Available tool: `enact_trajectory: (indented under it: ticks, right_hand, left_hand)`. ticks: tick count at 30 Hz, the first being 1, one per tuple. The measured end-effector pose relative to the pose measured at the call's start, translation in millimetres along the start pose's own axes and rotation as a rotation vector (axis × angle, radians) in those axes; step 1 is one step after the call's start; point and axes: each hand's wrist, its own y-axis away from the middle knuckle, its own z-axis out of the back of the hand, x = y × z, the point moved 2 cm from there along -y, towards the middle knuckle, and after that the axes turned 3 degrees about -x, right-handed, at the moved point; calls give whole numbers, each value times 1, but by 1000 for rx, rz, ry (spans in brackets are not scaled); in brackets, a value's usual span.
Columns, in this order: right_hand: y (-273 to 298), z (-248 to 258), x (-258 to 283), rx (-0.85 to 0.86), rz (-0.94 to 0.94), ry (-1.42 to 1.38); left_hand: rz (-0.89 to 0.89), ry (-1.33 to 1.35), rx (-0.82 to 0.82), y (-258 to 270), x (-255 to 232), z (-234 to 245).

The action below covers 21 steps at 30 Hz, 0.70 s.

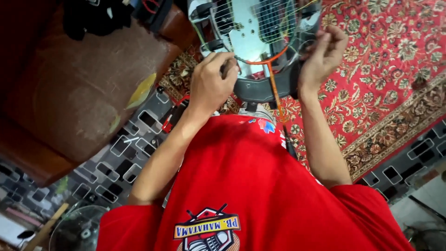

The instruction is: The person is stringing a badminton racket by threading strings through the grommets and using a manual machine to apply tension.

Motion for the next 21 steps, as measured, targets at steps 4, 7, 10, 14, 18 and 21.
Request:
enact_trajectory:
  ticks: [4, 7, 10, 14, 18, 21]
  right_hand:
    - [-6, 5, 1, 129, -30, 134]
    - [-12, 8, 9, 213, -221, 61]
    - [-19, 7, 11, 268, -232, 84]
    - [-24, 8, 6, 385, -313, 83]
    - [-26, 7, 9, 513, -308, 107]
    - [-29, 6, 6, 542, -352, 137]
  left_hand:
    - [-18, 64, -15, 3, -3, 0]
    - [32, 50, 11, 7, -2, -3]
    - [68, 117, 34, 7, -2, -6]
    - [260, 465, 217, 9, 4, -20]
    - [564, 777, 333, 9, 0, -47]
    - [694, 902, 282, 10, 8, -82]
